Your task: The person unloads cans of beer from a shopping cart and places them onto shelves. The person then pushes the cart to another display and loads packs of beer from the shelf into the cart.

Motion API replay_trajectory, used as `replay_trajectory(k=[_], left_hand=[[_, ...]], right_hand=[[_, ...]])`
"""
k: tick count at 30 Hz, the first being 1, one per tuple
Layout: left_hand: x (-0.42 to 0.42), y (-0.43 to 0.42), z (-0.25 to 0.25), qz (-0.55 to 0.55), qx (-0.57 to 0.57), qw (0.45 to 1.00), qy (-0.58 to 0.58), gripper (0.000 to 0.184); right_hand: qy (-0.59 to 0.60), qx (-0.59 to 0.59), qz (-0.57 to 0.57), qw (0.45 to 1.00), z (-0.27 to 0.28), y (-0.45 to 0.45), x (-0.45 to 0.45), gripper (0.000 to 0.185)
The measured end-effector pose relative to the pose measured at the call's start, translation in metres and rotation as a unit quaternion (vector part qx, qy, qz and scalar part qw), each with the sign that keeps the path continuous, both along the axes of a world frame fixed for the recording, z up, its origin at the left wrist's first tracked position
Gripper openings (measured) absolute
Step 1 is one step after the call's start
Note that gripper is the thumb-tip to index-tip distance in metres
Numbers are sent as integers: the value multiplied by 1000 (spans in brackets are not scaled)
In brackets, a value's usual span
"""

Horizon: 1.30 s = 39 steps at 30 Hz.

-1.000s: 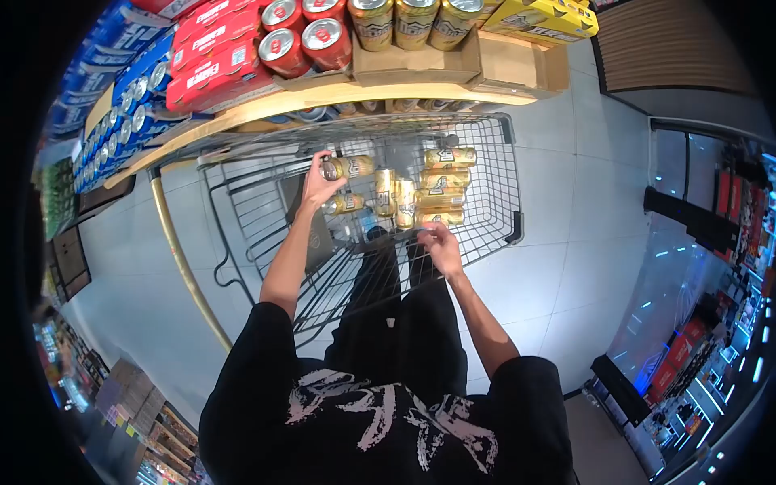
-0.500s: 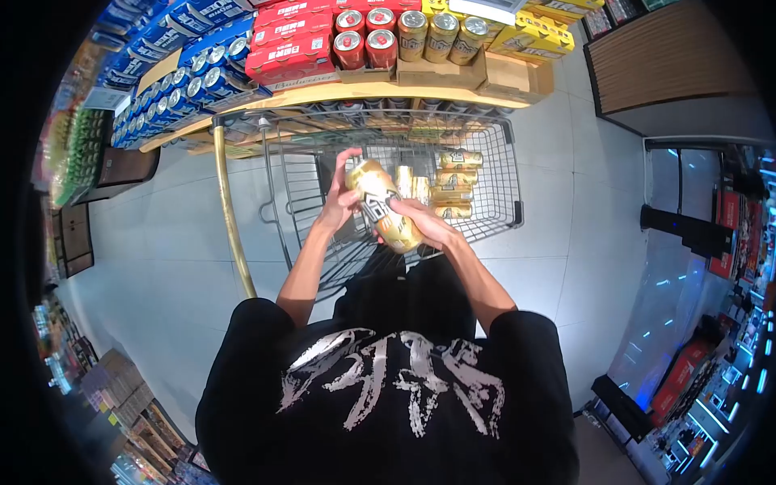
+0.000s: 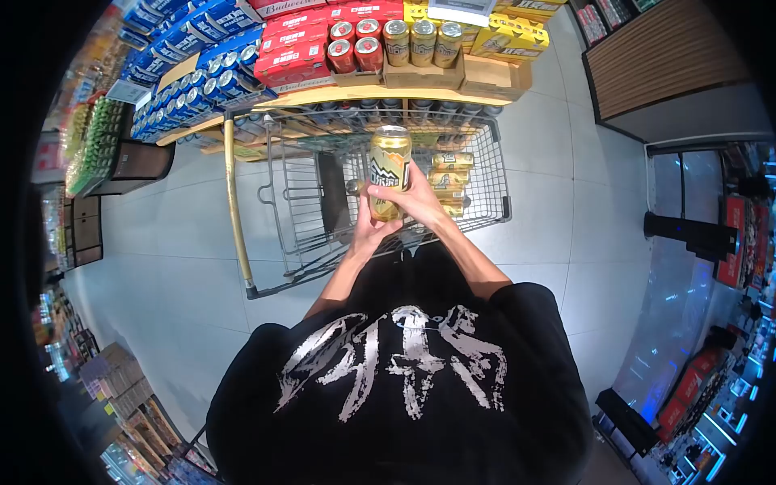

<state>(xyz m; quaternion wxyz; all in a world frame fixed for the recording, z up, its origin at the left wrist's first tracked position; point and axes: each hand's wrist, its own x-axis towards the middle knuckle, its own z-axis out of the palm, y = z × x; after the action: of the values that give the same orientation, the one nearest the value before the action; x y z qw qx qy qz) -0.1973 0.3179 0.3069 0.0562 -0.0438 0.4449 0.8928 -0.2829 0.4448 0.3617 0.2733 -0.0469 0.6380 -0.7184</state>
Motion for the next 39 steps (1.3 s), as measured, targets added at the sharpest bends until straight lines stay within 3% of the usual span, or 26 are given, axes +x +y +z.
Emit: replay_trajectory(k=[1, 2, 5, 6, 9, 10, 12, 17, 20, 22, 25, 29, 31, 32, 35, 37, 39], left_hand=[[-3, 10, -4, 16, -23, 1000, 14, 118], [-3, 22, -8, 77, -84, 992, 47, 104], [1, 25, 4, 7, 0, 1000, -27, 79], [3, 32, 21, 15, 1, 999, -40, 74], [9, 28, 27, -51, 162, 978, -117, 73], [11, 28, 29, -81, 212, 968, -111, 74], [17, 32, 24, -140, 319, 935, -67, 76], [23, 48, 20, -195, 432, 880, -7, 86], [24, 57, 16, -194, 462, 865, 15, 89], [22, 62, 25, -169, 440, 882, 1, 91], [12, 59, 41, -112, 308, 943, -50, 96], [4, 53, 43, -63, 109, 991, -52, 95], [-2, 45, 43, -34, 20, 998, -43, 90], [-3, 41, 17, -1, 44, 998, -50, 90], [-21, 40, 11, 24, -149, 987, -61, 84], [-29, 38, 27, 29, -166, 984, -61, 75], [-35, 31, 45, 26, -202, 978, -50, 72]], right_hand=[[19, 3, 8, 1000, 6, 6, -3, 73], [37, 24, 32, 999, 14, 14, -7, 63], [-29, 84, 174, 981, 34, 45, -23, 78], [105, 126, 142, 976, 34, 53, -24, 83], [145, 182, 169, 958, 44, 77, -45, 87], [81, 159, 200, 963, 54, 83, -51, 77], [91, 120, 199, 968, 69, 89, -59, 75], [114, 9, 276, 954, 70, 84, -65, 66], [182, 27, 289, 940, 94, 81, -60, 57], [169, -2, 262, 950, 95, 78, -57, 51], [160, -50, 165, 972, 74, 76, -56, 58], [229, 29, 110, 967, 74, 75, -62, 56], [238, 92, 81, 963, 78, 73, -63, 60], [238, 113, 71, 962, 74, 71, -67, 62], [185, 168, 35, 968, 71, 62, -76, 71], [170, 191, -11, 967, 66, 54, -81, 76], [146, 185, 61, 970, 69, 56, -89, 86]])
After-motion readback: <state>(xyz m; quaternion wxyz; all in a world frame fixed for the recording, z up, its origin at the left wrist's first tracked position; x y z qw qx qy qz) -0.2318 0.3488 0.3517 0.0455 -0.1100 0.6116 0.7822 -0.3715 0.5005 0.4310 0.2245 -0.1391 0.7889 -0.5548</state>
